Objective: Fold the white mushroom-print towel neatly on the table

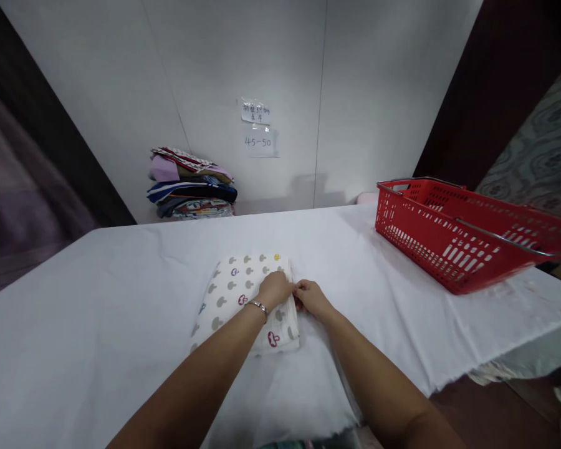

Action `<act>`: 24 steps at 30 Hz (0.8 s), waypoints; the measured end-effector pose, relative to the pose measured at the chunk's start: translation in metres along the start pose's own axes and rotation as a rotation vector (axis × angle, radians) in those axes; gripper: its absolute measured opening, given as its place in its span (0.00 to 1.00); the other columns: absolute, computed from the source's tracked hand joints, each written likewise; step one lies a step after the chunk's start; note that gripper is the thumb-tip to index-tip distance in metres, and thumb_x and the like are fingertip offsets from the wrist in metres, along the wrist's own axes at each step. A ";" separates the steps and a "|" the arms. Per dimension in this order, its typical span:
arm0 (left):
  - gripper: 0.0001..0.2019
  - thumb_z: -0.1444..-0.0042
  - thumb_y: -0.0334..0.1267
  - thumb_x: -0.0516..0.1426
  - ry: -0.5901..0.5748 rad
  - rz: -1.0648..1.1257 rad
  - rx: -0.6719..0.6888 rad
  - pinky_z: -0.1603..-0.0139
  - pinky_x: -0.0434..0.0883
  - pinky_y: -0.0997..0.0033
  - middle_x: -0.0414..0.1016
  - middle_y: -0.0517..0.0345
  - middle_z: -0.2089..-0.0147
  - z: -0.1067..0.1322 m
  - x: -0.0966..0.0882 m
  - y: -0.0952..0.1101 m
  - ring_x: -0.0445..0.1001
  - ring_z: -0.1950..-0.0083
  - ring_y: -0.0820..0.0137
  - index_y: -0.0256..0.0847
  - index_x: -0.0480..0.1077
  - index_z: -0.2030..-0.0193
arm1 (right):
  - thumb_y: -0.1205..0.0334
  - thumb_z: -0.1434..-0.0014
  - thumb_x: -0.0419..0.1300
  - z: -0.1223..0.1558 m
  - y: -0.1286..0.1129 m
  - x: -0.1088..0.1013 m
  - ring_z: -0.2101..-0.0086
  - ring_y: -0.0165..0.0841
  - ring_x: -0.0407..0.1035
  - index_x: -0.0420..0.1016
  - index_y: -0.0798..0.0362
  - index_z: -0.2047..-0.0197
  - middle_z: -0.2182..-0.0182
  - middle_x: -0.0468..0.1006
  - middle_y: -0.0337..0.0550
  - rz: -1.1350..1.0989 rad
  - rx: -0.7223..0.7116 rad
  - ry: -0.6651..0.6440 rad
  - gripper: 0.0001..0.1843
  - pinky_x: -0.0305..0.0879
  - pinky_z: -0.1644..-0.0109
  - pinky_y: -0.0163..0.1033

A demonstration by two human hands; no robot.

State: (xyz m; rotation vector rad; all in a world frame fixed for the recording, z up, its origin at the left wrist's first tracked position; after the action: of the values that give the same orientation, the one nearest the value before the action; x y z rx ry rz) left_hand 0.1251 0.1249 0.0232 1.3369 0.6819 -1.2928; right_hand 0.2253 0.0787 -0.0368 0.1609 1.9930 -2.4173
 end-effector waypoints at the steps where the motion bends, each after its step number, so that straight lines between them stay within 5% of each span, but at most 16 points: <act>1: 0.16 0.53 0.38 0.52 0.017 -0.031 0.005 0.62 0.68 0.70 0.76 0.38 0.60 -0.001 0.000 0.001 0.75 0.57 0.59 0.32 0.73 0.61 | 0.63 0.47 0.55 0.000 0.000 0.000 0.87 0.24 0.61 0.64 0.54 0.74 0.87 0.67 0.31 -0.003 0.004 -0.006 0.05 0.48 0.87 0.27; 9: 0.15 0.49 0.37 0.51 0.071 -0.091 0.012 0.61 0.67 0.68 0.75 0.41 0.57 0.013 0.001 0.008 0.73 0.55 0.59 0.33 0.70 0.58 | 0.65 0.50 0.55 0.007 -0.004 0.001 0.86 0.25 0.64 0.64 0.54 0.75 0.86 0.69 0.33 -0.028 0.055 -0.067 0.04 0.49 0.88 0.27; 15: 0.14 0.41 0.42 0.45 0.170 0.030 0.143 0.61 0.65 0.69 0.75 0.51 0.62 0.040 -0.005 0.002 0.72 0.59 0.65 0.39 0.70 0.64 | 0.65 0.51 0.53 0.006 -0.012 -0.013 0.83 0.26 0.65 0.65 0.54 0.70 0.81 0.71 0.34 -0.019 -0.022 0.072 0.04 0.55 0.85 0.28; 20: 0.13 0.42 0.38 0.47 0.359 -0.004 0.403 0.49 0.61 0.64 0.70 0.52 0.51 0.076 -0.002 0.002 0.66 0.48 0.65 0.41 0.67 0.54 | 0.61 0.47 0.51 0.006 -0.050 0.000 0.62 0.32 0.71 0.70 0.53 0.61 0.64 0.76 0.42 0.238 -0.410 0.160 0.12 0.68 0.59 0.38; 24: 0.18 0.40 0.37 0.45 0.389 -0.009 0.454 0.38 0.50 0.55 0.64 0.50 0.42 0.084 0.013 0.003 0.55 0.38 0.62 0.40 0.62 0.45 | 0.58 0.43 0.51 -0.008 -0.080 0.041 0.42 0.36 0.54 0.65 0.54 0.45 0.42 0.63 0.48 0.663 -0.618 0.016 0.23 0.50 0.39 0.44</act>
State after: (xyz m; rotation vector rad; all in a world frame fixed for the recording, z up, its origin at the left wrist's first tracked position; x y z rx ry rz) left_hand 0.1060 0.0420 0.0288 1.9918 0.6783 -1.2499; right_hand 0.1799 0.1046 0.0371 0.6905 2.1269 -1.3601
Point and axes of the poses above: each hand's wrist, its own z-axis away from the middle knuckle, its own x-axis out of the palm, y = z × x, the point moved 6 cm from there along -z, towards the middle knuckle
